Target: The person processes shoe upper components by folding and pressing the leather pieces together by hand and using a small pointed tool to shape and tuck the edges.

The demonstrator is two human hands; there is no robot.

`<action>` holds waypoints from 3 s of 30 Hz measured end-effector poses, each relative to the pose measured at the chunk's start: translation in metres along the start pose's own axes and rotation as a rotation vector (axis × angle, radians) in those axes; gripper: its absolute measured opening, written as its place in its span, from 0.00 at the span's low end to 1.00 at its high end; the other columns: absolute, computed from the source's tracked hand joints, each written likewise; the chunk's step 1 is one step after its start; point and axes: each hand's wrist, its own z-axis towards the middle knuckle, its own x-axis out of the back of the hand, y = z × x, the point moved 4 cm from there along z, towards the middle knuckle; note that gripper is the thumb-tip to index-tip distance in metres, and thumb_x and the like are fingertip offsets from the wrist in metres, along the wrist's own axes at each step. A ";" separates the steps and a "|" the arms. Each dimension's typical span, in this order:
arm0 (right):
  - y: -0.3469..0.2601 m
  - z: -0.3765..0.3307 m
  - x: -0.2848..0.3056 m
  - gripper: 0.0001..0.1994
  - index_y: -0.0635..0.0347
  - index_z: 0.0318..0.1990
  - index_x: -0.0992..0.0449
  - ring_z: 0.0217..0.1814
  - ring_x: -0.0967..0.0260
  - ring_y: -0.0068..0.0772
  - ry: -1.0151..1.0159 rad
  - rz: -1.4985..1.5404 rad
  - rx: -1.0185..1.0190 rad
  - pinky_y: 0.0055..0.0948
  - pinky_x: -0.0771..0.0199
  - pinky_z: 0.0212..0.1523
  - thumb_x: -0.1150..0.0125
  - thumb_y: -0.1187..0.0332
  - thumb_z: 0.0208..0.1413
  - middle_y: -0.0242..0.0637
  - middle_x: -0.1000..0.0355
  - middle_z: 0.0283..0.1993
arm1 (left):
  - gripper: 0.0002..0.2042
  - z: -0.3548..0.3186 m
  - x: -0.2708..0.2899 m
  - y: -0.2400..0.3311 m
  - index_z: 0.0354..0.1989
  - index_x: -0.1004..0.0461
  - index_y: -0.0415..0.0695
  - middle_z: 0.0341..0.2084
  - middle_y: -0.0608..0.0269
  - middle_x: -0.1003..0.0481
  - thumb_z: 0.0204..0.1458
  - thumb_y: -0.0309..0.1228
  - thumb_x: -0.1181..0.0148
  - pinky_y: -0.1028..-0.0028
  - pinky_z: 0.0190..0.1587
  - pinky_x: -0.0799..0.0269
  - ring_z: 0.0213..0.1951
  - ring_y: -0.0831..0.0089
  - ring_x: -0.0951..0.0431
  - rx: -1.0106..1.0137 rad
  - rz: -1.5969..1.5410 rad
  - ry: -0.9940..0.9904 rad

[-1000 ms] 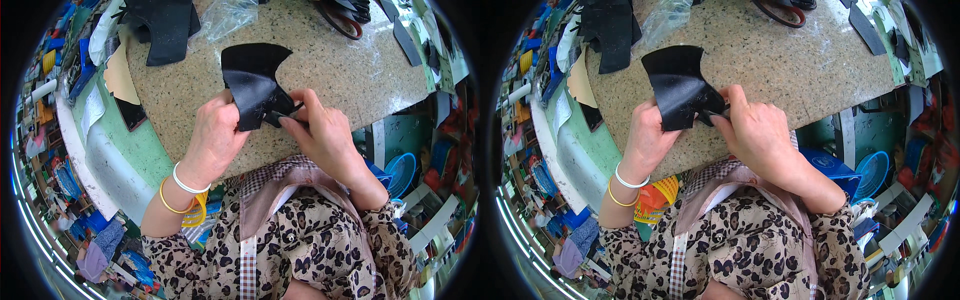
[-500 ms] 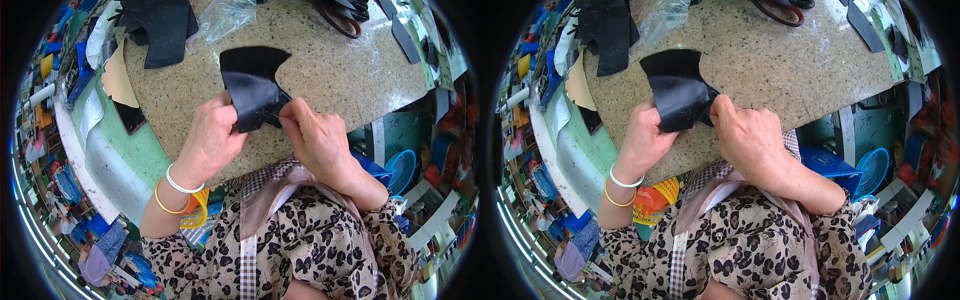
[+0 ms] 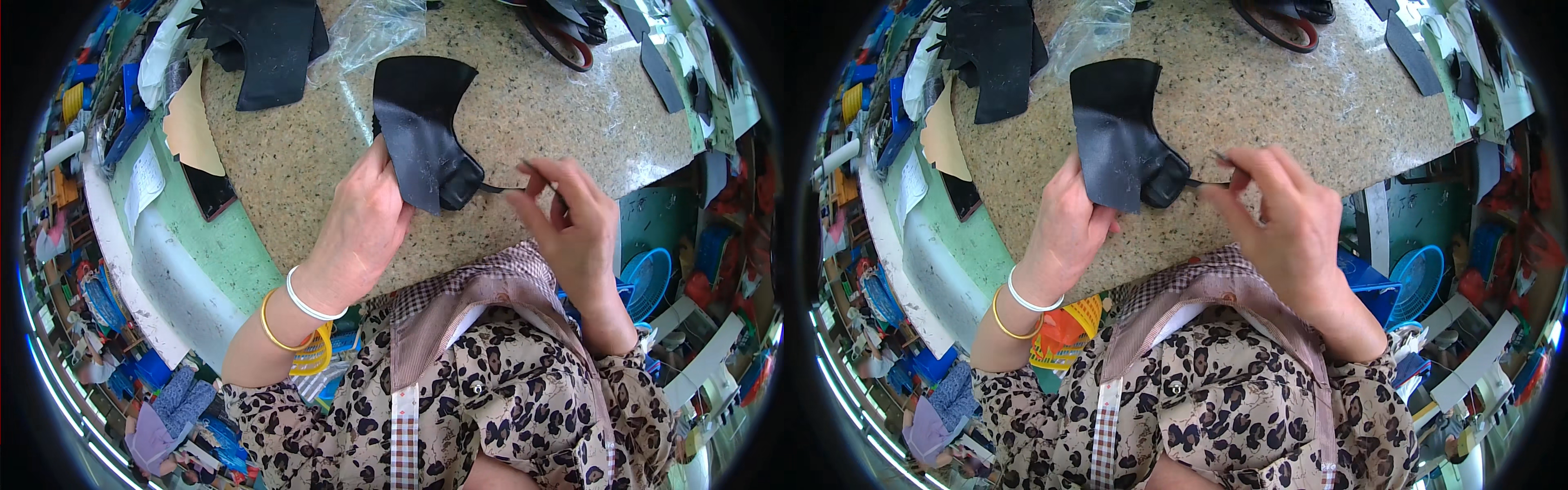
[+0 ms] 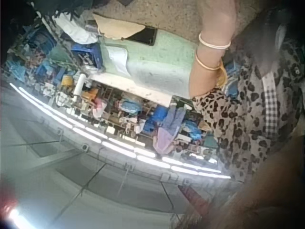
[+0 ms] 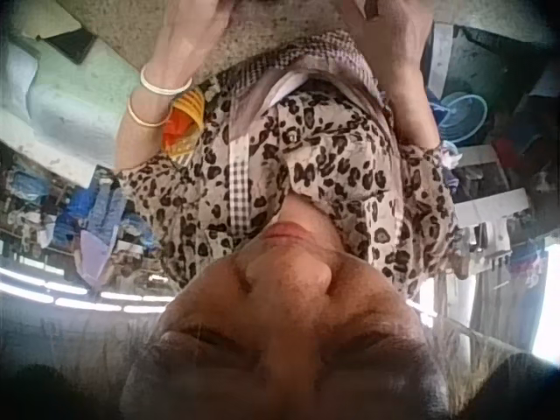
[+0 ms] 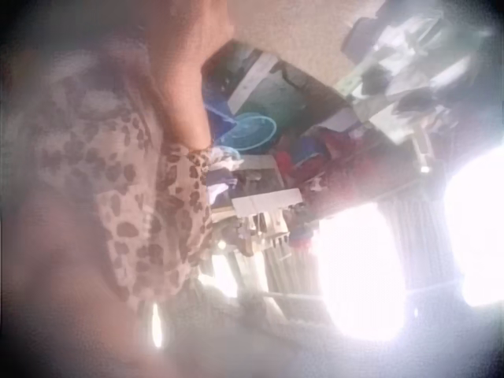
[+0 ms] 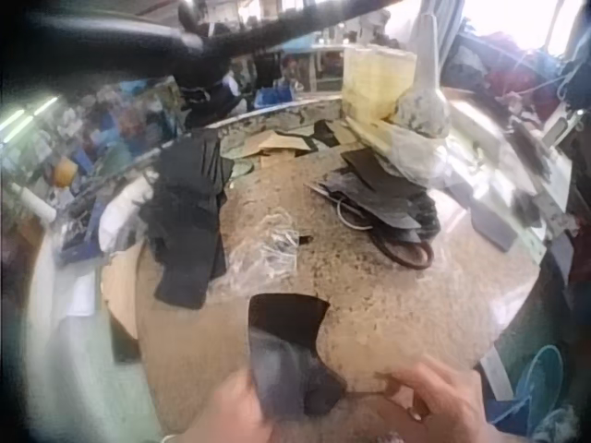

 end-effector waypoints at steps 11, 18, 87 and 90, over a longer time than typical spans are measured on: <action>0.019 0.003 -0.022 0.09 0.62 0.38 0.26 0.26 0.29 0.32 -0.179 0.528 0.055 0.27 0.32 0.26 0.44 0.77 0.48 0.39 0.28 0.32 | 0.18 -0.002 -0.004 0.002 0.43 0.33 0.35 0.34 0.50 0.32 0.39 0.15 0.49 0.70 0.26 0.29 0.24 0.62 0.25 -0.109 0.319 0.153; 0.012 0.004 -0.021 0.09 0.61 0.35 0.24 0.20 0.35 0.25 -0.042 0.362 0.056 0.22 0.36 0.22 0.38 0.77 0.44 0.35 0.31 0.26 | 0.16 0.001 -0.001 -0.003 0.39 0.32 0.35 0.30 0.52 0.33 0.37 0.19 0.45 0.67 0.31 0.32 0.28 0.58 0.28 0.055 -0.032 0.065; 0.003 0.005 -0.030 0.17 0.56 0.49 0.39 0.13 0.34 0.42 -0.154 0.020 -0.045 0.36 0.38 0.13 0.45 0.68 0.52 0.36 0.33 0.13 | 0.19 -0.014 -0.040 0.003 0.32 0.33 0.40 0.22 0.57 0.27 0.36 0.34 0.29 0.68 0.28 0.32 0.23 0.61 0.26 0.432 -0.106 0.715; 0.001 0.006 -0.029 0.16 0.56 0.48 0.39 0.14 0.33 0.43 -0.190 0.000 -0.072 0.37 0.38 0.14 0.46 0.68 0.52 0.37 0.33 0.14 | 0.19 -0.014 -0.039 0.006 0.32 0.33 0.39 0.22 0.57 0.27 0.37 0.33 0.29 0.68 0.28 0.32 0.24 0.61 0.26 0.421 -0.098 0.711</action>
